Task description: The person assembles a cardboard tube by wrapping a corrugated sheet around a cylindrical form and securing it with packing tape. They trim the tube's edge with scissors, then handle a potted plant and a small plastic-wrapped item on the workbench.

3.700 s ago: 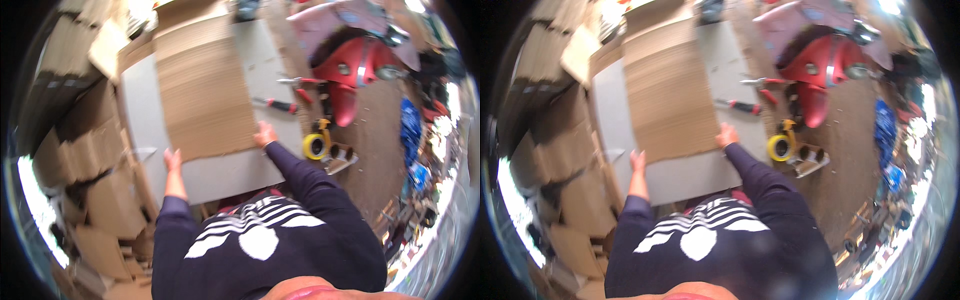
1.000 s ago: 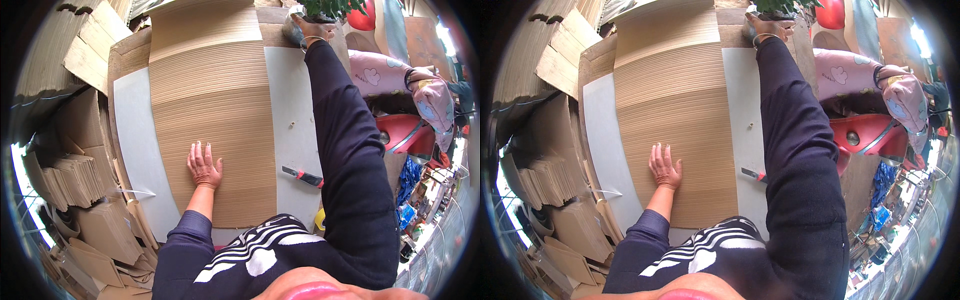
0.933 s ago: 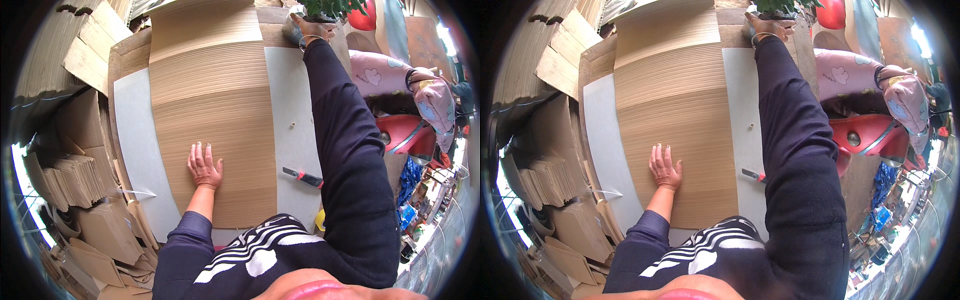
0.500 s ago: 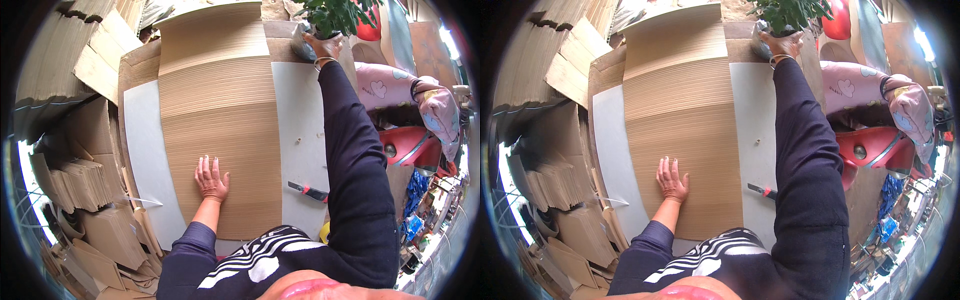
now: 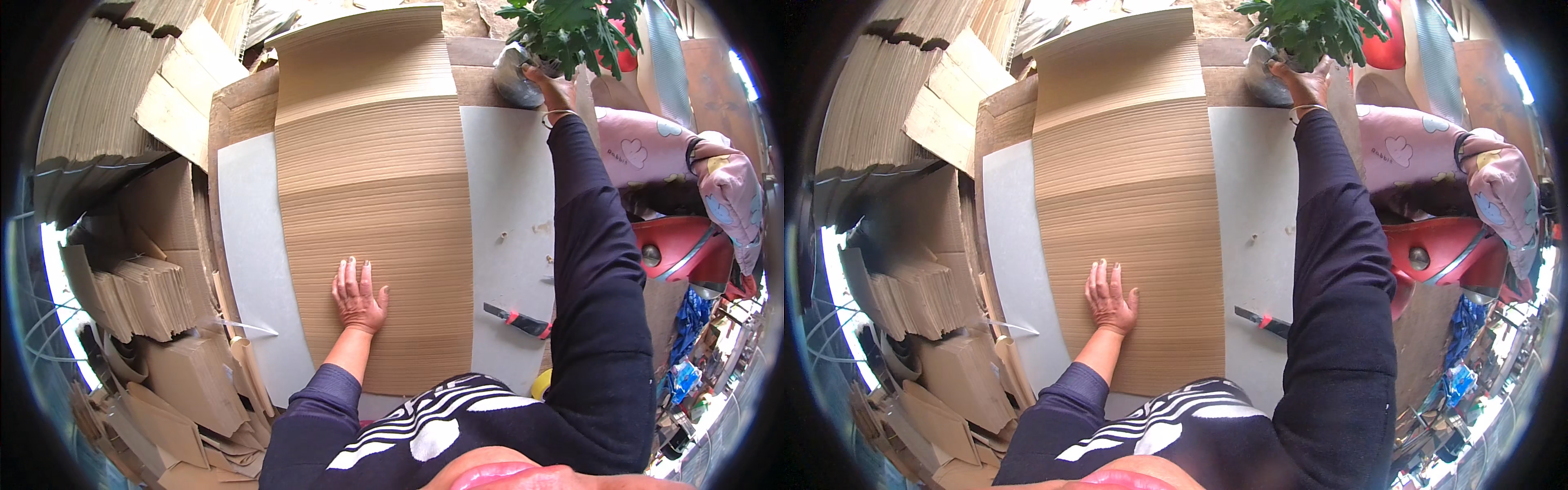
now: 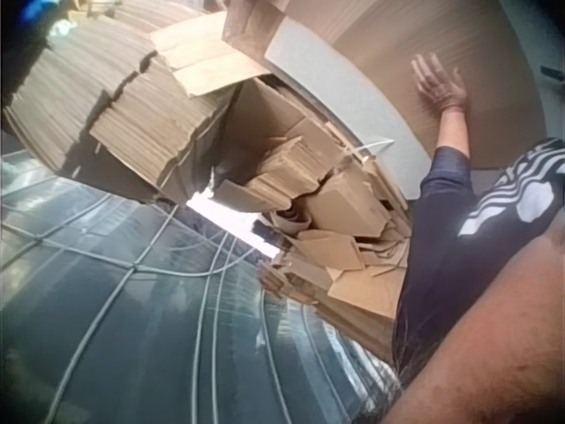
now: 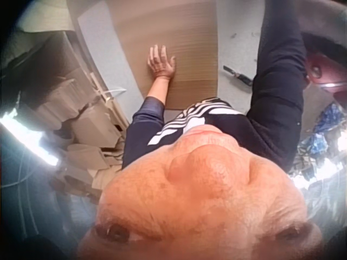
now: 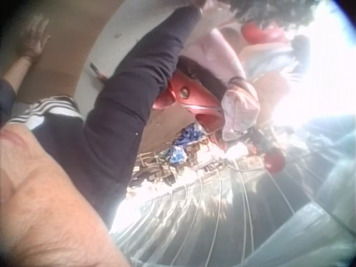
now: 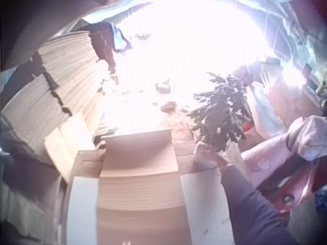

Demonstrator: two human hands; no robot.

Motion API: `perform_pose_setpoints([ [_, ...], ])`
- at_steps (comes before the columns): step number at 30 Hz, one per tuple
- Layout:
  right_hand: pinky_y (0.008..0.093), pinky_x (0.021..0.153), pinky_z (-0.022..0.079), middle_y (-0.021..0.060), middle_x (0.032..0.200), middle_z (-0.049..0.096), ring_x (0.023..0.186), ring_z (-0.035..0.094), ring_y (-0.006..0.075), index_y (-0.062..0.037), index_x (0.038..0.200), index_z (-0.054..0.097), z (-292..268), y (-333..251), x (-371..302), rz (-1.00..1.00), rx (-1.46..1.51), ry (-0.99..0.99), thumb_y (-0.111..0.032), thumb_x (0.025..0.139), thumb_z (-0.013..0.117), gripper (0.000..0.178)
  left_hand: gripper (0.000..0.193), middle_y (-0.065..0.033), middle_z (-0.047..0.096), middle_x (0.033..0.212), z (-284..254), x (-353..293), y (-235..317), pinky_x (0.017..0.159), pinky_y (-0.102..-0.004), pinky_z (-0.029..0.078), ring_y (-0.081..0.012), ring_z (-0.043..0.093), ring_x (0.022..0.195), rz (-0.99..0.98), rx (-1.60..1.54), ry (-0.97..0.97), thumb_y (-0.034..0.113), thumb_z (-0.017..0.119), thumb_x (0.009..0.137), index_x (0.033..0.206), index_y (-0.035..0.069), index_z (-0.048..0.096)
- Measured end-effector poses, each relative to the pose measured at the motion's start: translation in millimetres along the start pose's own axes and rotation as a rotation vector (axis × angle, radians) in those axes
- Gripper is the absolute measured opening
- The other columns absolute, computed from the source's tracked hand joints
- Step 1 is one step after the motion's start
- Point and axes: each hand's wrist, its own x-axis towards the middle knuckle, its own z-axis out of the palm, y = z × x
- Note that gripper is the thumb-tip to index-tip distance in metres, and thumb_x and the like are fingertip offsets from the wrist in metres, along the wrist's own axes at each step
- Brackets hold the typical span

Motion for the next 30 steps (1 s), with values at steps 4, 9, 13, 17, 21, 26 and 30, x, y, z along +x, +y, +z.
perform_pose_setpoints([
  [4,0.0347,0.105,0.044,0.0181,0.117,0.068,0.118,0.059,0.0262,0.0118,0.141,0.041,-9,4,1,-0.055,0.237,-0.114,-0.032,0.061,0.093,0.105,0.070,-0.0205,0.034,0.156,-1,0,1,0.115,-0.0590,0.028,-0.0416,0.031,0.145,-0.003,-0.005,0.000,0.042,0.065,0.089,0.147,0.009,0.044],
  [9,0.0313,0.087,0.052,0.0090,0.105,0.072,0.092,0.067,0.0171,0.0012,0.114,0.068,-18,-9,-1,-0.071,0.339,-0.159,-0.022,0.067,0.091,0.058,0.069,-0.0200,0.034,0.156,0,0,-1,0.115,-0.0586,0.028,-0.0409,0.031,0.145,-0.004,-0.001,-0.022,0.044,0.063,0.090,0.147,0.010,0.044],
  [13,0.0371,0.083,0.050,0.0041,0.108,0.071,0.093,0.066,0.0174,-0.0087,0.122,0.061,-32,-20,-5,0.059,0.248,-0.090,-0.035,0.068,0.090,0.067,0.068,-0.0200,0.034,0.157,1,-1,-2,0.115,-0.0584,0.028,-0.0407,0.030,0.146,-0.012,0.003,-0.025,0.045,0.061,0.092,0.147,0.010,0.044],
  [17,0.0418,0.081,0.049,0.0013,0.111,0.067,0.103,0.063,0.0172,-0.0188,0.123,0.061,-48,-20,-14,0.190,0.334,-0.095,-0.044,0.074,0.083,0.059,0.067,-0.0198,0.034,0.157,1,0,-1,0.115,-0.0581,0.028,-0.0405,0.032,0.145,0.003,0.003,-0.001,0.045,0.060,0.093,0.148,0.010,0.044],
  [21,0.0530,0.088,0.051,0.0040,0.116,0.063,0.110,0.060,0.0223,-0.0176,0.123,0.064,-58,-17,-31,0.322,0.574,-0.048,-0.040,0.080,0.079,0.052,0.069,-0.0192,0.034,0.157,1,1,-1,0.115,-0.0582,0.028,-0.0398,0.031,0.145,0.005,-0.004,0.008,0.043,0.064,0.090,0.147,0.010,0.045],
  [26,0.0627,0.087,0.054,0.0074,0.124,0.065,0.113,0.064,0.0286,-0.0132,0.127,0.061,-77,-6,-87,0.353,0.828,-0.099,-0.035,0.092,0.066,0.041,0.070,-0.0185,0.034,0.157,4,-3,-4,0.115,-0.0581,0.027,-0.0388,0.030,0.146,-0.002,-0.025,0.013,0.042,0.066,0.088,0.147,0.010,0.045],
  [30,0.0522,0.084,0.057,0.0123,0.124,0.069,0.113,0.066,0.0295,-0.0100,0.127,0.060,-100,13,-177,0.267,0.781,-0.232,-0.033,0.100,0.054,0.036,0.070,-0.0174,0.034,0.157,3,-2,-3,0.116,-0.0578,0.027,-0.0370,0.030,0.147,0.007,-0.012,0.046,0.043,0.066,0.088,0.148,0.011,0.046],
])
